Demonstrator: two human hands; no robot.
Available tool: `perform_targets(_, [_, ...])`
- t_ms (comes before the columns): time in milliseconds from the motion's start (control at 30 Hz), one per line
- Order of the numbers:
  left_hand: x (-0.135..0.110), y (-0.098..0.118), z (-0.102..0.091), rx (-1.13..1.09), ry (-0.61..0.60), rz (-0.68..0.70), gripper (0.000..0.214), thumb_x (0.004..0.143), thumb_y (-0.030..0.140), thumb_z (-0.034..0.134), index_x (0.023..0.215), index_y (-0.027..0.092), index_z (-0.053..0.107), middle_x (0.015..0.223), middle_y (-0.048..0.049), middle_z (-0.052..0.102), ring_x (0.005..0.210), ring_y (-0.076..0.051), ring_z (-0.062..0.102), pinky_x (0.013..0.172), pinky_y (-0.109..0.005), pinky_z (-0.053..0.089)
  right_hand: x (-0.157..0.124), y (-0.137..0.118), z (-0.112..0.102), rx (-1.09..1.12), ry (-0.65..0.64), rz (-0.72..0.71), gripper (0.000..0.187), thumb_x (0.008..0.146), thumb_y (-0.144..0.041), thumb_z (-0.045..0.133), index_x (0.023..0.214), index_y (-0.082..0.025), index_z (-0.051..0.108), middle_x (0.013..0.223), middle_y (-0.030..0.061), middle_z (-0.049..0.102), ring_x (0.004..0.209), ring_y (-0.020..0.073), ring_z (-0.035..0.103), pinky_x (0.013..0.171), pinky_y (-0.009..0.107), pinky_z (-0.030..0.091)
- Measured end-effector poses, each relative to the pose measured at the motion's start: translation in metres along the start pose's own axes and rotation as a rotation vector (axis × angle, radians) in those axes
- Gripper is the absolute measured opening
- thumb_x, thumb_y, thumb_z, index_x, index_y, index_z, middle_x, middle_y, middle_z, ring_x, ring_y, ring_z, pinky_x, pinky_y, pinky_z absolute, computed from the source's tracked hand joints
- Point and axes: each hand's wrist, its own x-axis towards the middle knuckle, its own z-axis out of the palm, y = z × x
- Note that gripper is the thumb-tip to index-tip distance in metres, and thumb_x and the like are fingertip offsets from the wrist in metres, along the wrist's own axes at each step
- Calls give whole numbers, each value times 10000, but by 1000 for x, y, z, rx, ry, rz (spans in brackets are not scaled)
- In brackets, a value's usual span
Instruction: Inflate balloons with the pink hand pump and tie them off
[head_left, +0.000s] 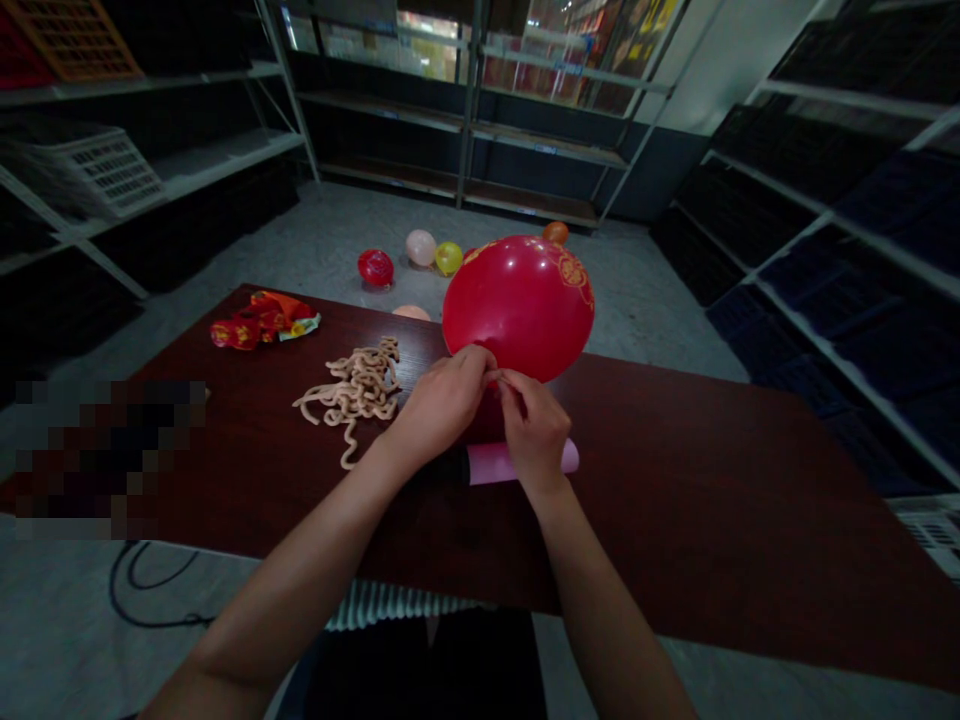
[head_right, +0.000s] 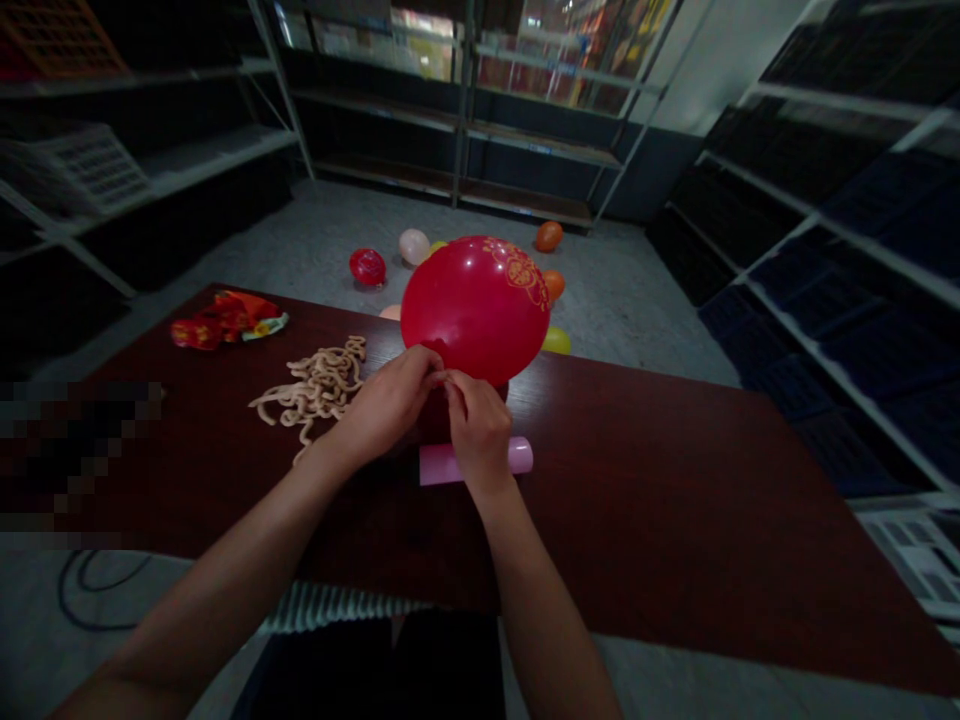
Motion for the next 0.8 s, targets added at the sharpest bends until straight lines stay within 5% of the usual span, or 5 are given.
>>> perform_targets(167, [-1, -1, 1, 85, 47, 121, 130, 1050, 173, 410, 1001, 163, 530, 911, -78, 629, 810, -214, 617, 744, -346, 502, 2, -9, -1, 100, 36, 160, 128, 926, -327, 593, 917, -275, 709, 896, 11, 754, 800, 178, 684, 776, 331, 540])
perform_targets(400, [-4, -4, -1, -85, 202, 224, 166, 1022, 201, 497, 1182, 157, 501, 1046, -120, 685, 887, -202, 678, 796, -329, 535, 8, -17, -2, 464, -20, 370, 96, 901, -350, 607, 893, -262, 645, 622, -53, 595, 526, 113, 549, 533, 269, 455])
perform_targets(500, [-5, -7, 3, -65, 228, 214, 77, 1024, 186, 492, 1056, 173, 561, 933, -72, 692, 806, -169, 675, 767, -295, 531, 8, -18, -1, 572, -64, 391, 111, 893, -360, 618, 887, -250, 631, 588, -69, 556, 477, 95, 518, 480, 252, 427])
perform_targets(667, [-7, -9, 7, -50, 472, 178, 126, 1028, 275, 569, 1120, 190, 580, 825, -8, 685, 700, -120, 654, 684, -227, 515, 5, -17, 7, 750, -130, 424, 184, 864, -416, 666, 896, -236, 640, 576, -86, 515, 463, 80, 494, 456, 234, 413])
perform_targets(800, [-5, -5, 0, -68, 326, 257, 200, 1009, 296, 612, 1165, 180, 567, 951, -43, 722, 834, -147, 696, 772, -259, 540, 6, -14, 11, 951, -64, 519, 212, 824, -423, 713, 903, -245, 629, 565, -98, 480, 464, 75, 445, 436, 222, 379])
